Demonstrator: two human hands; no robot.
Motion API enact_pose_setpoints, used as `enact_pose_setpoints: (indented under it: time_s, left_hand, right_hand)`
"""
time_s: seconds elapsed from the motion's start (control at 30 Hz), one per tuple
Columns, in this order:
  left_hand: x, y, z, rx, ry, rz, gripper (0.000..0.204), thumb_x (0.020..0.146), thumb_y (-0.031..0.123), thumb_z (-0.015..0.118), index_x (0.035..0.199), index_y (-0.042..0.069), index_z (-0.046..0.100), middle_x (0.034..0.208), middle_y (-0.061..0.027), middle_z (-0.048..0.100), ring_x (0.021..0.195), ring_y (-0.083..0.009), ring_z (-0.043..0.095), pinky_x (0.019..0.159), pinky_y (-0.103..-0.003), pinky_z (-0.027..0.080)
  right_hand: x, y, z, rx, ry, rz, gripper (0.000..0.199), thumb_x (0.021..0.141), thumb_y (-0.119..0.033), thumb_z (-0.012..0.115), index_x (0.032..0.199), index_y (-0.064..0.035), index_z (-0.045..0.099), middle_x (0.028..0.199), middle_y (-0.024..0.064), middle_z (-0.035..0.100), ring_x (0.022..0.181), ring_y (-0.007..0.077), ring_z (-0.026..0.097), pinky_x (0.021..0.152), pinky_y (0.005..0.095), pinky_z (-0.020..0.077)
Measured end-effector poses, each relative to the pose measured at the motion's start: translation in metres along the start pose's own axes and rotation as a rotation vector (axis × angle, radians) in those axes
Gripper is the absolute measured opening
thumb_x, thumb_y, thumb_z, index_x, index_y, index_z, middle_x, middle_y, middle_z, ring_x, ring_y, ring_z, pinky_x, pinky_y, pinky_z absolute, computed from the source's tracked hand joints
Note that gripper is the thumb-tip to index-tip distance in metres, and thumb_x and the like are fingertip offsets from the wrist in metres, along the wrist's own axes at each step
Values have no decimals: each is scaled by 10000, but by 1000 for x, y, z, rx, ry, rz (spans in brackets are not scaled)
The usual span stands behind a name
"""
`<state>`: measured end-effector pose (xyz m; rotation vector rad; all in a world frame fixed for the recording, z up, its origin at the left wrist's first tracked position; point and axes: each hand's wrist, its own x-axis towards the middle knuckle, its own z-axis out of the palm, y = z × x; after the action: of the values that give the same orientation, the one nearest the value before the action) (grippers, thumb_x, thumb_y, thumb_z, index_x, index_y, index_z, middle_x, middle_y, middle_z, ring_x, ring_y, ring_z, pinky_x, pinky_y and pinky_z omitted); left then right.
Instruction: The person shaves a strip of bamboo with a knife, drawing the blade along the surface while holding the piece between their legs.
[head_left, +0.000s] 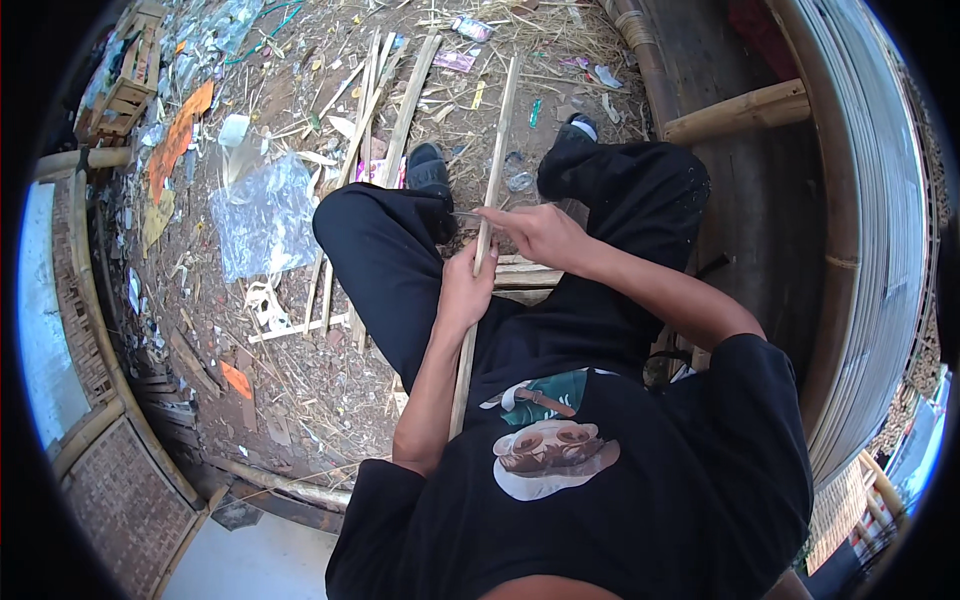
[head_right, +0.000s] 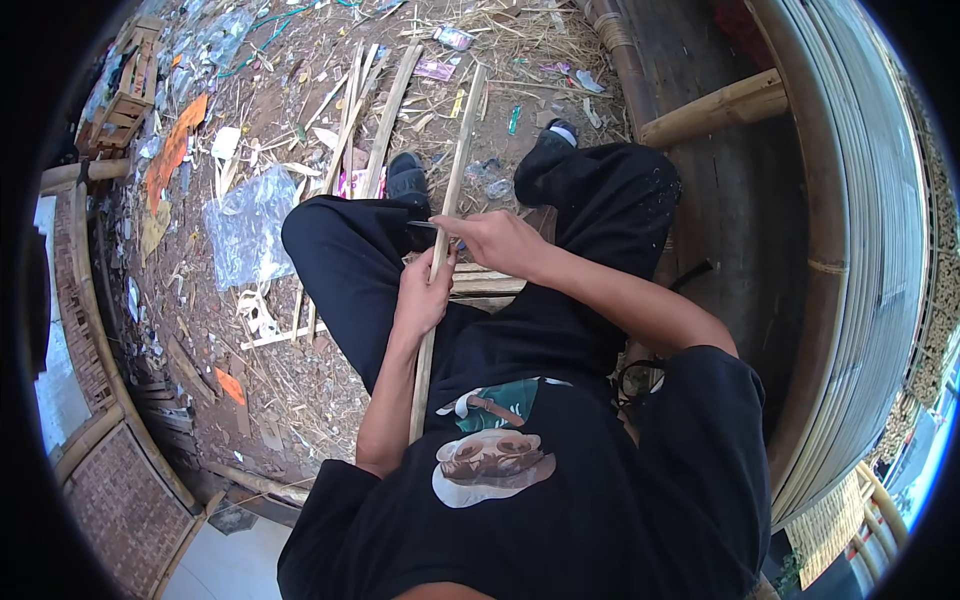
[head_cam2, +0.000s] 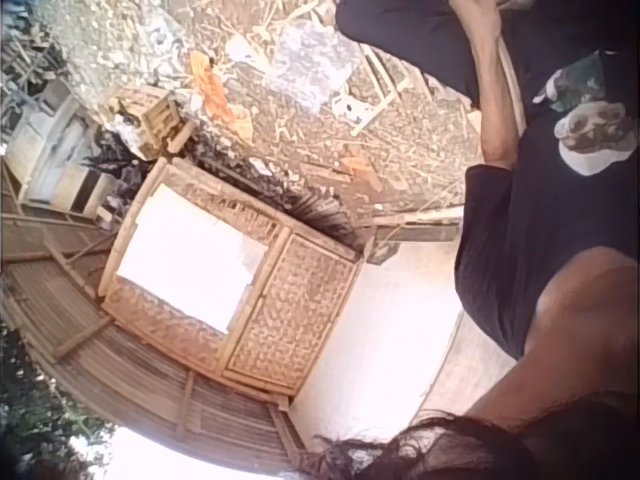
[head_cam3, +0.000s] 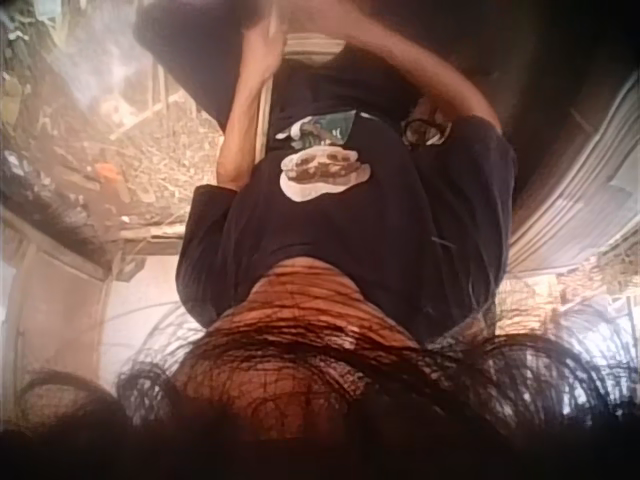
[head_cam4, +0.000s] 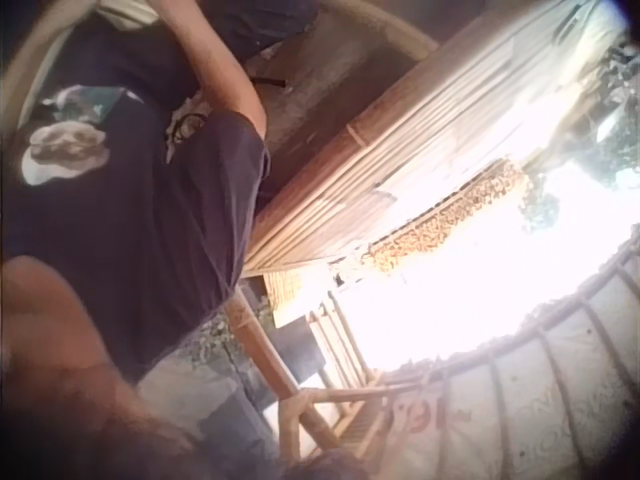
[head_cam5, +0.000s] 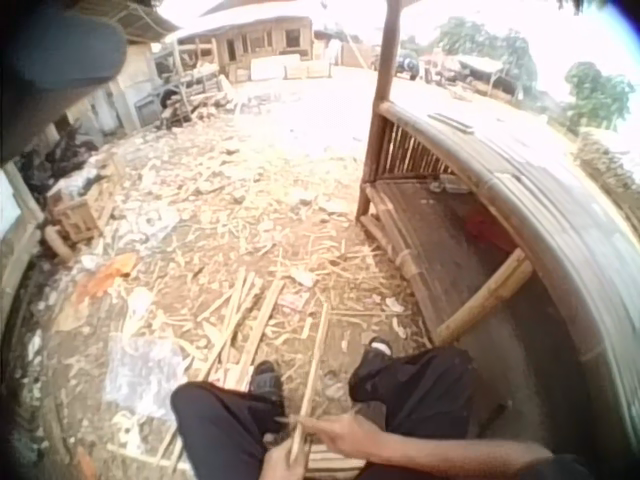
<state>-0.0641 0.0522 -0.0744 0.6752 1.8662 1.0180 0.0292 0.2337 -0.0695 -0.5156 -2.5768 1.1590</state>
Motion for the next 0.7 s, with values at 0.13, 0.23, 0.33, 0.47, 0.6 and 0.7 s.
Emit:
enact_pose_setpoints:
  time_s: [0.13, 0.23, 0.33, 0.47, 0.6, 0.7]
  left_hand:
    - [2, 15, 1, -214, -99, -110, 219, 1012, 227, 528, 1114, 44, 591, 563, 74, 395, 387, -11, 329, 337, -211, 246]
    - [-6, 31, -12, -449, -142, -287, 224, 1004, 254, 537, 1032, 37, 590, 593, 25, 462, 404, -48, 404, 364, -241, 295]
    - [-2, 39, -10, -467, -156, -258, 208, 1016, 251, 521, 1056, 52, 568, 583, 57, 409, 374, -19, 331, 321, -215, 238]
    - [-6, 41, -16, -531, -192, -231, 233, 1021, 247, 512, 1081, 26, 555, 580, 55, 389, 369, -23, 320, 316, -218, 246]
    - [-6, 41, -15, -547, -228, -218, 254, 1027, 256, 502, 1102, 17, 545, 566, 57, 357, 356, -23, 303, 303, -220, 237]
    - [-1, 42, -17, -594, -242, -231, 260, 1027, 259, 502, 1111, 17, 546, 561, 58, 342, 351, -25, 289, 301, -220, 237]
  right_hand:
    - [16, 19, -9, -62, 90, 139, 395, 872, -49, 545, 1251, -131, 618, 780, 212, 654, 713, 388, 658, 661, 468, 536]
    - [-11, 5, 14, 114, 21, -100, 454, 852, 24, 571, 1288, -98, 599, 802, 241, 625, 690, 360, 660, 595, 378, 513]
    - [11, 21, -5, 41, 77, -38, 429, 863, -35, 563, 1273, -154, 609, 725, 209, 625, 671, 386, 641, 623, 458, 509]
    - [7, 8, 9, 65, 224, -28, 470, 852, 27, 577, 1302, -109, 594, 735, 214, 602, 610, 338, 628, 570, 374, 489]
    - [9, 13, -10, 40, 58, -117, 483, 846, 30, 576, 1305, -118, 593, 732, 203, 593, 619, 318, 626, 578, 371, 484]
    - [19, 15, -8, -37, 113, -27, 493, 838, 32, 564, 1300, -137, 600, 725, 196, 589, 614, 310, 628, 581, 377, 489]
